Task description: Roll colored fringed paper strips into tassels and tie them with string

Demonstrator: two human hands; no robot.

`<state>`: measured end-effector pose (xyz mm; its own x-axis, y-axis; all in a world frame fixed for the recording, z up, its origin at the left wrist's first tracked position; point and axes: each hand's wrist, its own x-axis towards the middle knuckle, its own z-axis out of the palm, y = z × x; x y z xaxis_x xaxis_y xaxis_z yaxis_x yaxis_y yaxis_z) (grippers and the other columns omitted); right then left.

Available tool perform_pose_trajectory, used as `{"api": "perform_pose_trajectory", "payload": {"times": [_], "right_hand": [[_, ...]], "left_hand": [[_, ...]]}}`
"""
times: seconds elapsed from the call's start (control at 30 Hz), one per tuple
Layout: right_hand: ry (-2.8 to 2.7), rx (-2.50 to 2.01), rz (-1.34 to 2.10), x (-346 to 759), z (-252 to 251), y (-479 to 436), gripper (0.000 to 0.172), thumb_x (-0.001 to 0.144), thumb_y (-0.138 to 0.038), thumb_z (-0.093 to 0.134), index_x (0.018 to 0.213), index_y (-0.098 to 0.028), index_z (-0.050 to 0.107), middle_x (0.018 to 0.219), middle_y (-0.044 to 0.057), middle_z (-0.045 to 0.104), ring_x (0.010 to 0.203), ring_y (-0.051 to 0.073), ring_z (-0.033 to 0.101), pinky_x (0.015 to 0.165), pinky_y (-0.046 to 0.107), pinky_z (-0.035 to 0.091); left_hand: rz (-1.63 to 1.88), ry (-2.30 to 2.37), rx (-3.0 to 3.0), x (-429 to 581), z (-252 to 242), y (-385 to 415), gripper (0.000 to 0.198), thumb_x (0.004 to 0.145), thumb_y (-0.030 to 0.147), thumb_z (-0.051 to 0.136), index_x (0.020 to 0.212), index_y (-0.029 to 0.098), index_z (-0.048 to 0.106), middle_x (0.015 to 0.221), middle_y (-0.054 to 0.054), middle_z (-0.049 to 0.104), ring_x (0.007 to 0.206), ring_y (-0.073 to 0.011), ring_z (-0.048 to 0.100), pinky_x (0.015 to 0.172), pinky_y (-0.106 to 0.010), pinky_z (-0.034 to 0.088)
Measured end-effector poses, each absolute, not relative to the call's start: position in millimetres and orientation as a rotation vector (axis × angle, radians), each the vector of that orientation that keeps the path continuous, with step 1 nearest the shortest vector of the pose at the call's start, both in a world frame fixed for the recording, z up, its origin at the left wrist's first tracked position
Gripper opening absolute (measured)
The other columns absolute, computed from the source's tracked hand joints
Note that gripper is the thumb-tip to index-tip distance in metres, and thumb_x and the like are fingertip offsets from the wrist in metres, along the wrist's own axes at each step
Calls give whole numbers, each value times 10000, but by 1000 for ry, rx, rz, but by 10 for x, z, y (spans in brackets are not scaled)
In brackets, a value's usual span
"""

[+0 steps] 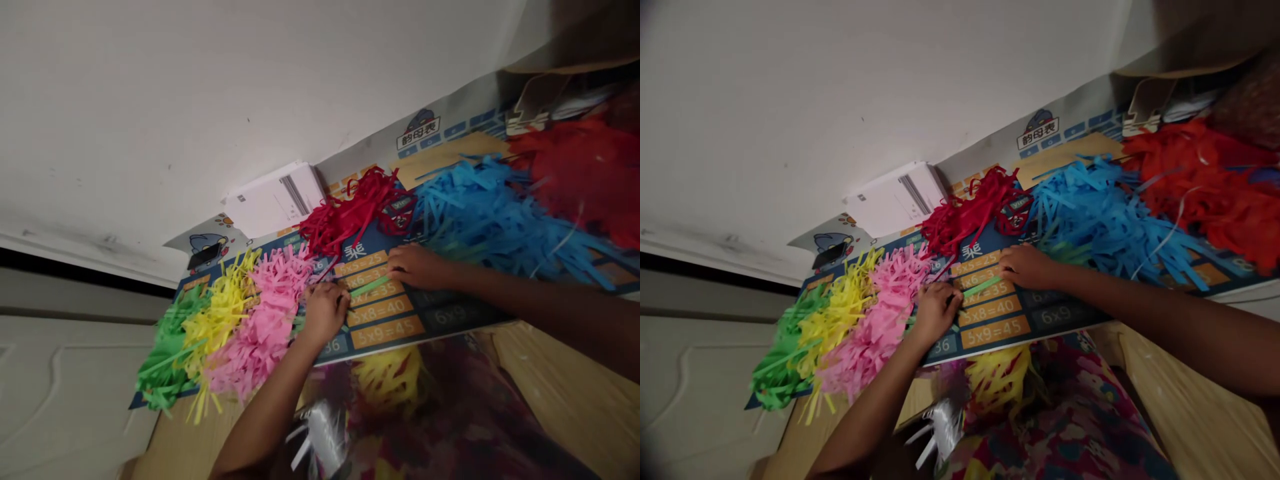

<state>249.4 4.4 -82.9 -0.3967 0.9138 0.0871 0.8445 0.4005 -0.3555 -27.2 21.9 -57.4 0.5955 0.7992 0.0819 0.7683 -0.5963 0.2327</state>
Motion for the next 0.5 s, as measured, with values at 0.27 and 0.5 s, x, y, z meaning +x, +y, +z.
{"api": "perform_pose_trajectory", "payload": {"times": [0.27, 0.5], "right_hand": [[-2400, -1663, 552, 2436, -712, 152, 136, 870, -253, 593, 794, -196, 691, 952, 43, 691, 886, 212, 618, 788, 323, 326], [-2434, -1639, 417, 2407, -639, 129, 77, 856, -229, 616, 812, -201, 672, 932, 37, 690, 871, 209, 581, 754, 338, 299]], "left_hand": [[-104, 1346, 2637, -74, -355, 354, 123, 870, 262, 594, 819, 225, 700, 902, -42, 733, 927, -254, 654, 812, -403, 356], [-109, 1185, 2748, -113, -370, 451, 133, 855, 243, 650, 981, 239, 692, 964, -46, 726, 956, -259, 618, 819, -402, 374]]}}
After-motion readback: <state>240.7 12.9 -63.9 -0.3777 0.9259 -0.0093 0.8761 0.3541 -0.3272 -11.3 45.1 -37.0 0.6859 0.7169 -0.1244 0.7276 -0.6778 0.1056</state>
